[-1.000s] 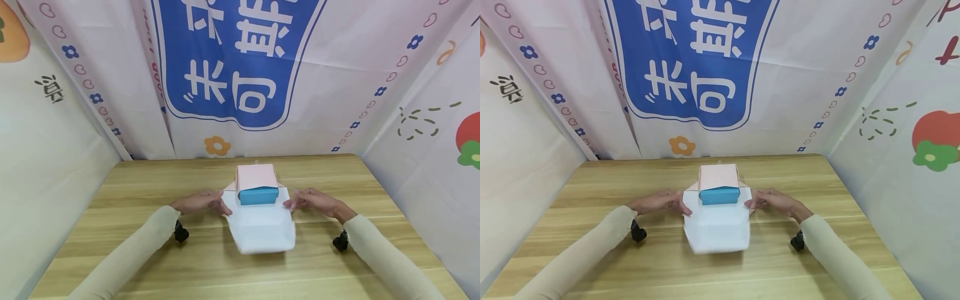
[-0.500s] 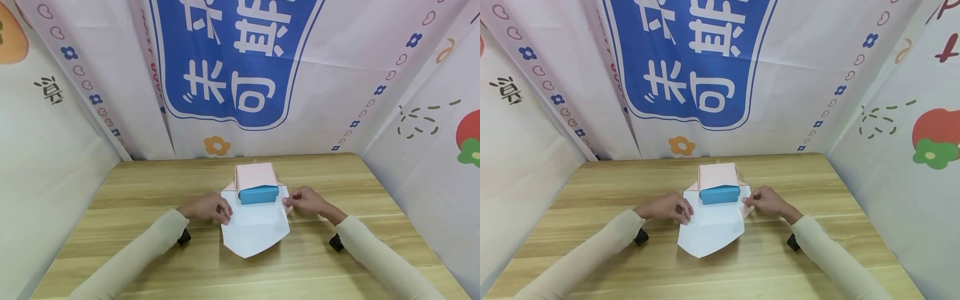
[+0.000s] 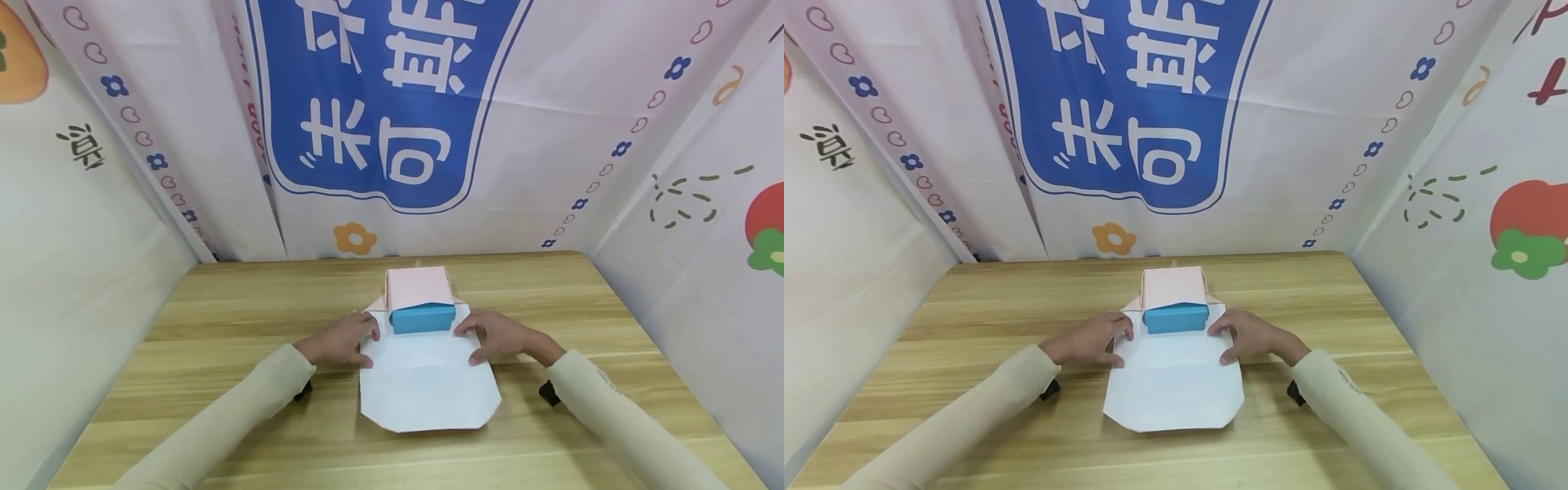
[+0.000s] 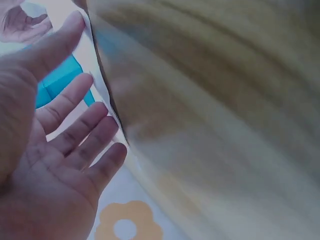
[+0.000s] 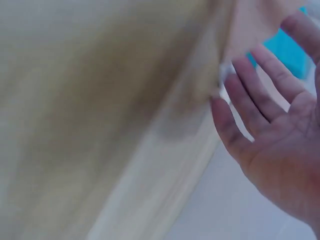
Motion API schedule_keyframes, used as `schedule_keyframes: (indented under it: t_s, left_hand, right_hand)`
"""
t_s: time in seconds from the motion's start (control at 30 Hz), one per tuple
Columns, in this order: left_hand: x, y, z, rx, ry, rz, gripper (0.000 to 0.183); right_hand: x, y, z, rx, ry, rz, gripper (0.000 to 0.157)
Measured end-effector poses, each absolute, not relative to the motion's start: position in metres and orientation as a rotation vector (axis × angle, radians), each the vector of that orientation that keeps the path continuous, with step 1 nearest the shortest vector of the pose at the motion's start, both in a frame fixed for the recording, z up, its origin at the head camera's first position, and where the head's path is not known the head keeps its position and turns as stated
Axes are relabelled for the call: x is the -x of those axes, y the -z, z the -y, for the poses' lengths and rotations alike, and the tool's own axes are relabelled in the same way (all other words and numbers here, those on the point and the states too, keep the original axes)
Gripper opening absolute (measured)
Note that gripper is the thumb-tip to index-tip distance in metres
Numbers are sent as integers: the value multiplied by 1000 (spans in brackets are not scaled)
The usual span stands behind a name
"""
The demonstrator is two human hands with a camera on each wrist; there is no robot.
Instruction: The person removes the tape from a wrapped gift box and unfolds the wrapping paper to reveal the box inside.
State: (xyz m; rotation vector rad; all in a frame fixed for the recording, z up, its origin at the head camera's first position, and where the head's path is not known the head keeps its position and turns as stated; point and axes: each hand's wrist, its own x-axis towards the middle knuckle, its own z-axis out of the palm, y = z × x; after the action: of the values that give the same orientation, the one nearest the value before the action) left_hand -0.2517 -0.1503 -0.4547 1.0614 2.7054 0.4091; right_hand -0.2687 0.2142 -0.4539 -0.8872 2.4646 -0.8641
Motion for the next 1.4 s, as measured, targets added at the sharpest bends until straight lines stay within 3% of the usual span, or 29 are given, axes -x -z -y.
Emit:
schedule_keyframes:
  t_s: [0.13,0.33,0.47,0.63,0.87,1.17,1.4]
  left_hand:
    - [248,455,150,-1033,-320,-2709,67]
    - [246,454,148,-950,-311,-2668,92]
    - [253,455,150,-886,-284,-2628,110]
    - [267,457,148,-899,-295,-2565,119]
    - [278,452,140,-898,-206,-2513,130]
    - [292,449,139,-947,-157,-2627,108]
    - [297,447,135,-810,-70,-2629,132]
  right_hand:
    - [261,458,-208,884,683,-2602,70]
    - [267,458,-208,826,541,-2597,105]
    - [277,457,-206,869,535,-2549,118]
    - [288,456,-203,944,521,-2558,119]
    - [300,465,-200,1153,676,-2606,84]
    - [308,456,-194,945,421,-2712,113]
    - [309,449,-185,849,160,-2680,130]
